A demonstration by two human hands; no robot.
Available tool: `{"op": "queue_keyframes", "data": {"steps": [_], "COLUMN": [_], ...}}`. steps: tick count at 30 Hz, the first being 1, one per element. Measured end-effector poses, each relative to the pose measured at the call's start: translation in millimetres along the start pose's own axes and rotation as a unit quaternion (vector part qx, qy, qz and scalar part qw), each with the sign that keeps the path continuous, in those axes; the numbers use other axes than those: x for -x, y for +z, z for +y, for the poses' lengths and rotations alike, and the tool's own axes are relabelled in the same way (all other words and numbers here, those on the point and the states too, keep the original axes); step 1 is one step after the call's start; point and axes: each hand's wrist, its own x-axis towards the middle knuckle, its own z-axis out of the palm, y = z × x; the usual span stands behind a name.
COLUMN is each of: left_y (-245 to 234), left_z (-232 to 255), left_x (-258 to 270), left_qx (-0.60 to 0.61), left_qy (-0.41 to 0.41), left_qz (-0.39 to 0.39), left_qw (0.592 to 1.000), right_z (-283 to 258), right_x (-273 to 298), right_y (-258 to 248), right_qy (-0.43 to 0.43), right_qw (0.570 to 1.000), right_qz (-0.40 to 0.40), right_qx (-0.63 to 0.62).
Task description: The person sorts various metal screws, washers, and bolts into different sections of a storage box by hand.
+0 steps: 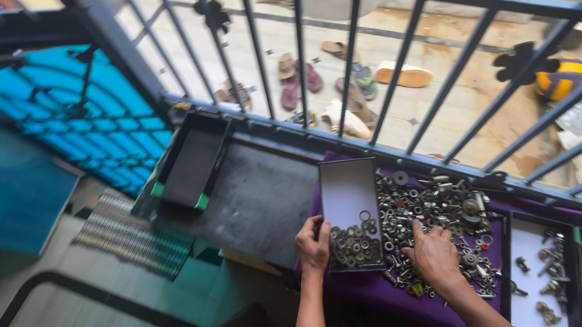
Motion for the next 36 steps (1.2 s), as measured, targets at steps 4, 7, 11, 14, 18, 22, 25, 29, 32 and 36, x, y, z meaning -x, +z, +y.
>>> {"op": "queue_keyframes", "data": {"steps": [4, 7, 11, 14, 18, 22, 25, 29, 32, 36], "left_y": [-1.7, -1.1, 1.0, 1.0, 0.4, 0.7, 1.9, 3.5, 5.5, 6.7], "left_z": [-2.0, -2.8, -1.2, -1.4, -0.1, -1.2, -2.4, -10.5, -15.8, -20.8], "left_x": [3.4, 5.7, 3.8, 3.8, 2.9, 2.9, 1.3, 0.8, -1.0, -1.1], "left_qx": [0.054, 0.062, 0.033, 0.016, 0.023, 0.033, 0.02, -0.032, -0.049, -0.058], "left_qy": [0.055, 0.052, 0.046, 0.053, 0.062, 0.057, 0.053, 0.068, 0.08, 0.114], "left_qz": [0.008, 0.015, 0.033, 0.035, 0.035, 0.032, 0.032, 0.048, 0.043, 0.037], "left_qw": [0.997, 0.997, 0.998, 0.998, 0.997, 0.997, 0.998, 0.996, 0.995, 0.991], "right_z": [1.9, 7.3, 8.7, 7.6, 5.4, 5.8, 3.5, 0.3, 0.3, 5.5], "right_x": [-7.6, -10.5, -9.9, -6.9, -2.4, -0.5, 1.2, 3.7, 7.4, 3.4], "right_y": [9.8, 11.7, 7.8, 7.1, 7.2, 8.2, 3.8, -1.8, -0.1, 1.9], "right_qy": [-0.026, -0.055, -0.064, -0.064, -0.05, -0.051, -0.044, -0.02, -0.027, -0.023], "right_qw": [1.0, 0.998, 0.997, 0.997, 0.997, 0.997, 0.998, 0.999, 0.998, 0.997], "right_qz": [0.007, 0.008, 0.007, 0.022, 0.035, 0.042, 0.043, 0.018, 0.064, 0.066], "right_qx": [0.014, 0.023, 0.029, 0.027, 0.037, 0.035, 0.027, 0.018, 0.0, -0.02]}}
